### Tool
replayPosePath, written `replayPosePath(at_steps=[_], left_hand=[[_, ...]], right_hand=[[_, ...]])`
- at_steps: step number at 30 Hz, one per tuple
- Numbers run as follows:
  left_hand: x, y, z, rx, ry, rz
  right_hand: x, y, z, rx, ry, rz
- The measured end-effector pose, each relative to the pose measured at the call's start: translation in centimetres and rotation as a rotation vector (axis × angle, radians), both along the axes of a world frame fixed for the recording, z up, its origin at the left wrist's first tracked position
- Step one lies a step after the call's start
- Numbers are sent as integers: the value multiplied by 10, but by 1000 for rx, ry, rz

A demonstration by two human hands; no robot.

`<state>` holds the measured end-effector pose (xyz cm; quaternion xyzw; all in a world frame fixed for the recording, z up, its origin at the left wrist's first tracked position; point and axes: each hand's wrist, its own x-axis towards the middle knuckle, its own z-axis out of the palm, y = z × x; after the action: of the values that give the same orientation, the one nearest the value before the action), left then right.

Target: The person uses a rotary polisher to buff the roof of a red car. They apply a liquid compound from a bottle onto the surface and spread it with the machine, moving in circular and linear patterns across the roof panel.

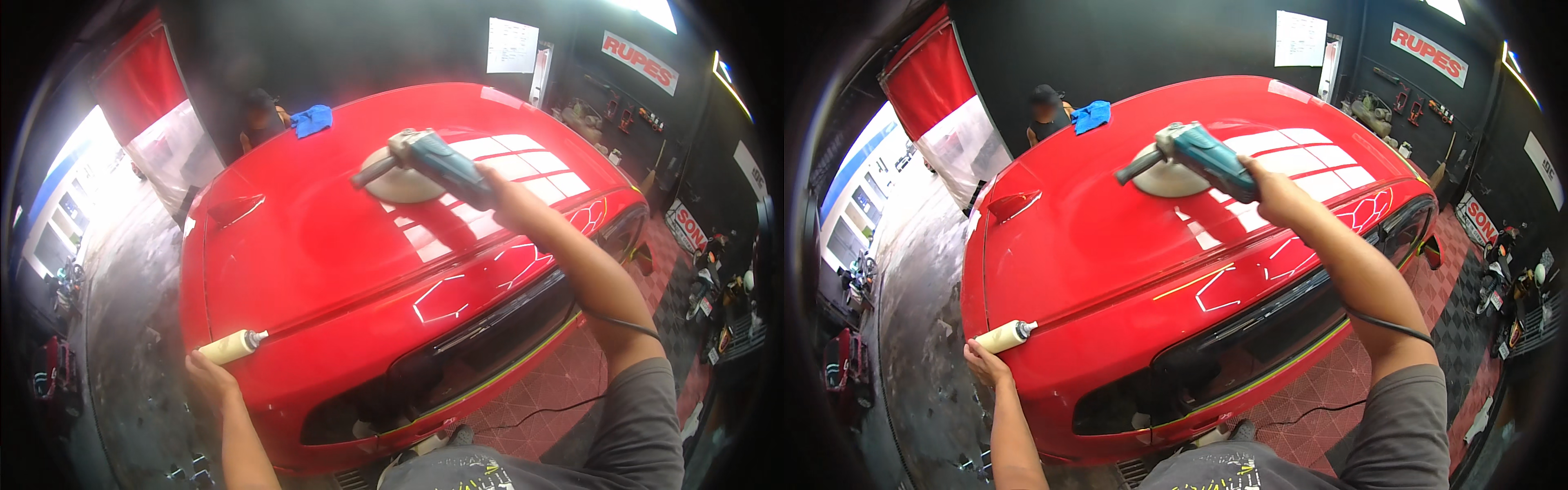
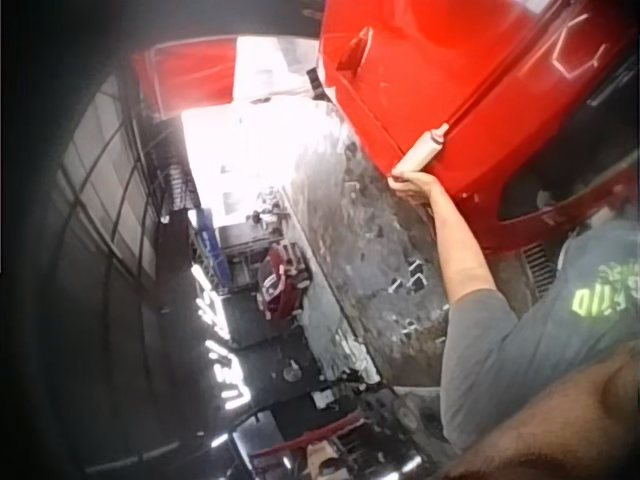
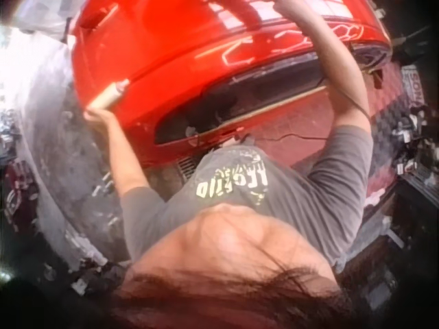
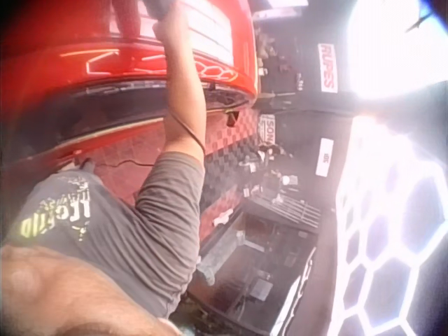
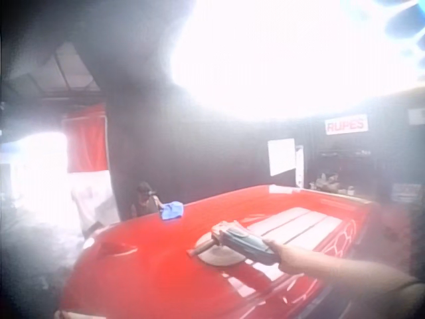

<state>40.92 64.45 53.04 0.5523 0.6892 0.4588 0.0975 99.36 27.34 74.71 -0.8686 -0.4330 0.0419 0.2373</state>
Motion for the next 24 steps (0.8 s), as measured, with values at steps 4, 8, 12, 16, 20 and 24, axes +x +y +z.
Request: replayPosePath(at_steps=[4, 8, 12, 16, 20, 24], left_hand=[[0, -2, 0, -11, -4, -20], [-3, -1, 0, -41, -8, -7], [-5, 5, -3, -24, 3, -16], [-5, 6, -8, -14, -9, -22], [-3, 5, -9, -9, -12, 5], [-1, 4, -7, -18, -6, 22]], right_hand=[[-30, 28, 1, 51, -27, 113], [-46, 54, 1, -50, -92, 103], [-47, 73, -9, -40, -124, 117], [-33, 71, -15, 20, -137, 126], [-5, 50, -5, -29, -94, 23], [22, 18, 1, -15, -10, -55]])
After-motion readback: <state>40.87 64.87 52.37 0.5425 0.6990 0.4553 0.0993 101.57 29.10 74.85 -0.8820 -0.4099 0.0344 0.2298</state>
